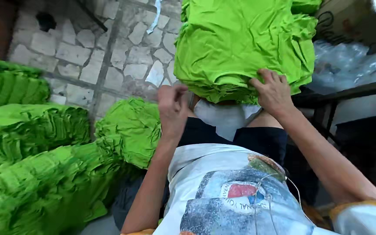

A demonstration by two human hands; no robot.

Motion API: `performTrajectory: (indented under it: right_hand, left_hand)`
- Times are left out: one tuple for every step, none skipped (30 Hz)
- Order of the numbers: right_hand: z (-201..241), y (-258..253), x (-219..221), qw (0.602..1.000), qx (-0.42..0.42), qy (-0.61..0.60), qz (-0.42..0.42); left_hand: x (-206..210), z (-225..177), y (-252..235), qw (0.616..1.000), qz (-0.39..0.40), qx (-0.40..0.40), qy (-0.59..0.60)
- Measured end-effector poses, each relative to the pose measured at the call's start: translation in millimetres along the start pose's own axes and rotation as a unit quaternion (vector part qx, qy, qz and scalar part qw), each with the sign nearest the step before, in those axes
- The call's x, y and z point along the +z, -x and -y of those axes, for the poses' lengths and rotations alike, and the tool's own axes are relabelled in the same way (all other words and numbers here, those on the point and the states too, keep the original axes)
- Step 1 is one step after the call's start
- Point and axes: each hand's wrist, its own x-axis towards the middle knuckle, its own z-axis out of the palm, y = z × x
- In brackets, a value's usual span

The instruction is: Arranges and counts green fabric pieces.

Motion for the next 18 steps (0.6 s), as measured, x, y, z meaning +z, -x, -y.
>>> performTrajectory:
  right_hand:
    - [-4, -1, -2, 1.000, 0.005, 0.021, 0.008]
    - [-7, -4, -10, 0.999, 0.002, 0.036, 0.012]
    - [-11, -5, -21, 0.999, -0.002, 0.043, 0.029]
    - [-15, -6, -31, 0.998, -0.004, 0.041, 0.051]
    - [-20, -9, -41, 0.997, 0.001, 0.020, 0.074]
    - [-25, -14, -51, 0.996, 0.003, -0.016, 0.084]
    - [-28, -21, -61, 0.995, -0.003, -0.057, 0.075]
    - [-30, -30, -69, 0.994, -0.009, -0.094, 0.049]
    - [-31, -40, -75, 0.993, -0.006, -0.116, 0.015]
    - [-31, -49, -76, 0.992, 0.015, -0.125, -0.019]
    - [-33, -55, -75, 0.989, 0.042, -0.129, -0.051]
    - [-34, -55, -71, 0.985, 0.060, -0.130, -0.091]
    - [-33, -52, -66, 0.981, 0.059, -0.121, -0.142]
    - [-29, -45, -59, 0.976, 0.032, -0.107, -0.186]
    - [-23, -35, -49, 0.977, -0.009, -0.093, -0.191]
    - [-19, -25, -36, 0.983, -0.046, -0.072, -0.161]
    - [-20, -16, -23, 0.992, -0.059, -0.037, -0.102]
    - [-26, -10, -13, 0.998, -0.049, -0.013, -0.043]
  left_hand:
    - [11, -14, -10, 0.998, 0.028, 0.051, 0.005]
    - [22, -28, -19, 0.994, 0.054, 0.091, 0.011]
    - [36, -38, -26, 0.989, 0.071, 0.128, 0.013]
    - [50, -47, -35, 0.983, 0.090, 0.161, 0.008]
    - [64, -56, -44, 0.975, 0.112, 0.193, -0.008]
    - [79, -64, -56, 0.966, 0.131, 0.221, -0.028]
    - [94, -72, -68, 0.958, 0.153, 0.238, -0.050]
    - [108, -80, -82, 0.953, 0.175, 0.238, -0.067]
    - [120, -85, -97, 0.953, 0.200, 0.217, -0.066]
    - [129, -88, -113, 0.957, 0.222, 0.181, -0.049]
    - [134, -88, -130, 0.962, 0.230, 0.141, -0.029]
    - [135, -90, -144, 0.969, 0.224, 0.103, -0.019]
    - [133, -93, -156, 0.974, 0.213, 0.071, -0.022]
    - [131, -94, -164, 0.979, 0.197, 0.051, -0.020]
    - [130, -93, -169, 0.981, 0.190, 0.040, -0.005]
    - [131, -90, -171, 0.980, 0.197, 0.033, 0.019]
    - [132, -88, -172, 0.975, 0.216, 0.024, 0.040]
    - [133, -87, -170, 0.970, 0.237, 0.019, 0.051]
